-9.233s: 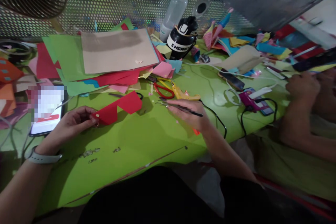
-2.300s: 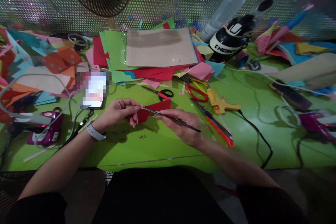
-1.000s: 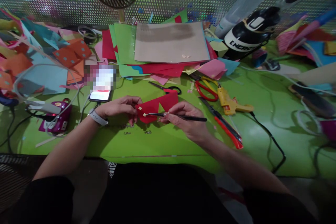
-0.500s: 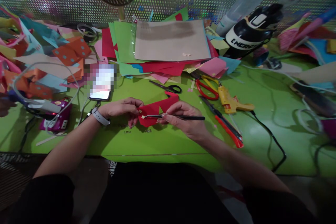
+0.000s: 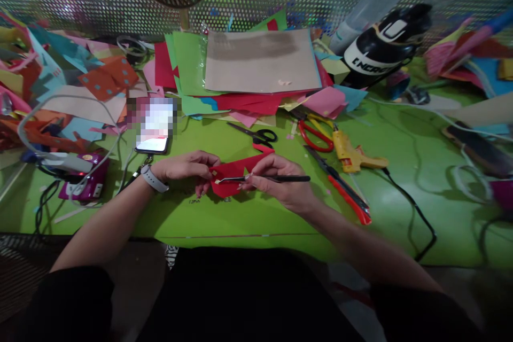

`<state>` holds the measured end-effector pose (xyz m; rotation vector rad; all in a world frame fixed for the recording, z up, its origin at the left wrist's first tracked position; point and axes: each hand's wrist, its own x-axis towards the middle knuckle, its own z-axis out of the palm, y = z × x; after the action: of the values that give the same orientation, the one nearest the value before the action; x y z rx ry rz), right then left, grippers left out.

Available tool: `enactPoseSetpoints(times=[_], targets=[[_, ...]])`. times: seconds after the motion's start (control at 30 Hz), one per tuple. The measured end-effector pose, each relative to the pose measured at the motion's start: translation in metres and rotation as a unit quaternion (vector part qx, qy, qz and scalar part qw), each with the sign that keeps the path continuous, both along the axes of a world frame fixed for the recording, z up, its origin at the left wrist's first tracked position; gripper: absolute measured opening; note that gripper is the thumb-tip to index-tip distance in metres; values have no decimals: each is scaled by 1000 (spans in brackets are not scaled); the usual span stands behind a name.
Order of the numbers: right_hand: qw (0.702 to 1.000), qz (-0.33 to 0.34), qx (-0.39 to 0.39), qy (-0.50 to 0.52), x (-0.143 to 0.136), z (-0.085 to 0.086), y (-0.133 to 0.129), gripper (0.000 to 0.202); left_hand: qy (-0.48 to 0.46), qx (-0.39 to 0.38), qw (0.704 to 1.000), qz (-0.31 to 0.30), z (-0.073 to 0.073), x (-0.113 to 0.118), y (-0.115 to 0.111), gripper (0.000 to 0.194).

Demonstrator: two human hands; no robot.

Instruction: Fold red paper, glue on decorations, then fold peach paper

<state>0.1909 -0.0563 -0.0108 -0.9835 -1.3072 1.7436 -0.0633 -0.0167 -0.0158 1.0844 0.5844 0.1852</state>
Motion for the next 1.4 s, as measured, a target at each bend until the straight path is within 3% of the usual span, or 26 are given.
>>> enactPoseSetpoints(times=[1.03, 1.4], targets=[[999, -29, 9, -44, 1, 7, -3, 27, -2, 48, 999, 10, 1, 1, -3, 19], [998, -49, -24, 7, -4, 2, -1, 33, -14, 45, 999, 12, 2, 1, -3, 19]])
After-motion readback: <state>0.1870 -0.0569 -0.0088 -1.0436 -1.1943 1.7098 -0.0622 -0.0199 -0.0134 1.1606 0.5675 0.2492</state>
